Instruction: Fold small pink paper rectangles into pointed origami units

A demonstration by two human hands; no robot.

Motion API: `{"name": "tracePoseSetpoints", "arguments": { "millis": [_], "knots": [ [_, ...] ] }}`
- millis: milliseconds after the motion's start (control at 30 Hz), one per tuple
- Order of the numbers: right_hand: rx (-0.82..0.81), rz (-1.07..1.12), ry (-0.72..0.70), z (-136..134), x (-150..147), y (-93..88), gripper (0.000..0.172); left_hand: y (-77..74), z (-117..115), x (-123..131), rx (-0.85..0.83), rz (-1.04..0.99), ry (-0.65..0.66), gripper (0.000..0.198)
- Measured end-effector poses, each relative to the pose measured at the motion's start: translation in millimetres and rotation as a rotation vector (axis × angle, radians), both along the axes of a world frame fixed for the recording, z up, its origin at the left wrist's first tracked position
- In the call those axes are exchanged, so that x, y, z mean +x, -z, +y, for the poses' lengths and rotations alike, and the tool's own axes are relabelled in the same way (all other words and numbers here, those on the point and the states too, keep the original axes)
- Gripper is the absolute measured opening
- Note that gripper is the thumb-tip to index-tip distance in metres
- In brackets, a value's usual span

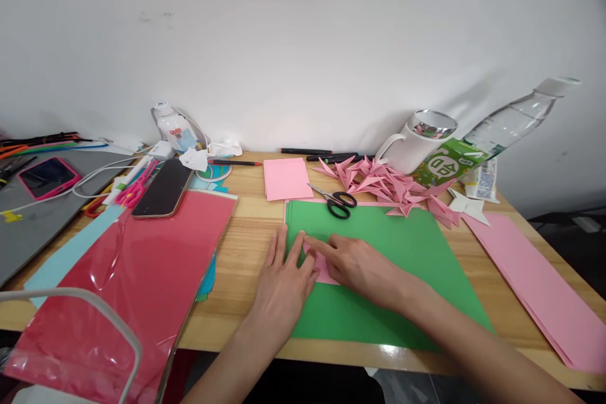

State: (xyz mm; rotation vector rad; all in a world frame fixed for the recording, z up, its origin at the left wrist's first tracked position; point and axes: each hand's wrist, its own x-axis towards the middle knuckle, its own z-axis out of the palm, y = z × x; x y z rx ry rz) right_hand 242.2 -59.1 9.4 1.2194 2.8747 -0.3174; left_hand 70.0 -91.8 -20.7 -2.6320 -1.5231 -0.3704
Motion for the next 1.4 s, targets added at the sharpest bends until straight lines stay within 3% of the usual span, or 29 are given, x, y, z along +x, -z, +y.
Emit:
{"name": "tracePoseSetpoints", "arguments": {
  "millis": [100, 267, 367, 500, 833, 1033, 1133, 1200, 1300, 1400],
  "knots": [
    [-0.015, -0.010, -0.007, 4.6, -2.3, -3.8, 0.037, -1.5, -2.7, -2.6, -0.045, -0.025, -0.018, 0.031],
    [-0.197, 0.186, 0.039, 16.0, 8.6, -9.9, 0.019, -1.9, -3.9, -4.7, -0.083, -0.054, -0.038, 0.038],
    [-0.281, 0.329, 0.027, 19.2, 21.2, -4.9, 0.018, -0.7, -3.5, -5.2, -0.095, -0.085, -0.031, 0.037],
    [-0.328, 0.470, 0.157, 16.9, 29.6, 6.1, 0.011, 0.0, -3.2, -5.6, -0.088, -0.123, 0.013, 0.034],
    [-0.377, 0.471, 0.220, 9.9, 26.6, 3.8, 0.012, -1.9, -5.3, -7.7, -0.033, -0.258, 0.060, 0.033],
    [-0.579, 0.747, 0.266, 6.9, 18.2, 5.1, 0.012, -6.1, -5.8, -4.4, -0.047, -0.344, 0.013, 0.043],
    [-0.580, 0.940, 0.335, 6.9, 15.2, 7.7, 0.015, -17.1, 1.4, 4.6, -0.149, -0.520, -0.074, 0.034],
    [-0.526, 1.056, 0.402, 8.6, 15.5, 9.0, 0.019, -27.8, 11.5, 12.4, -0.377, -0.691, -0.092, 0.023],
    [-0.438, 1.229, 0.475, 12.7, 18.6, 9.5, 0.024, -42.7, 29.1, 23.5, -0.631, -0.982, -0.148, 0.024],
    [-0.371, 1.296, 0.536, 16.3, 22.1, 9.0, 0.030, -47.1, 40.4, 31.7, -0.710, -1.192, -0.196, 0.020]
  ]
}}
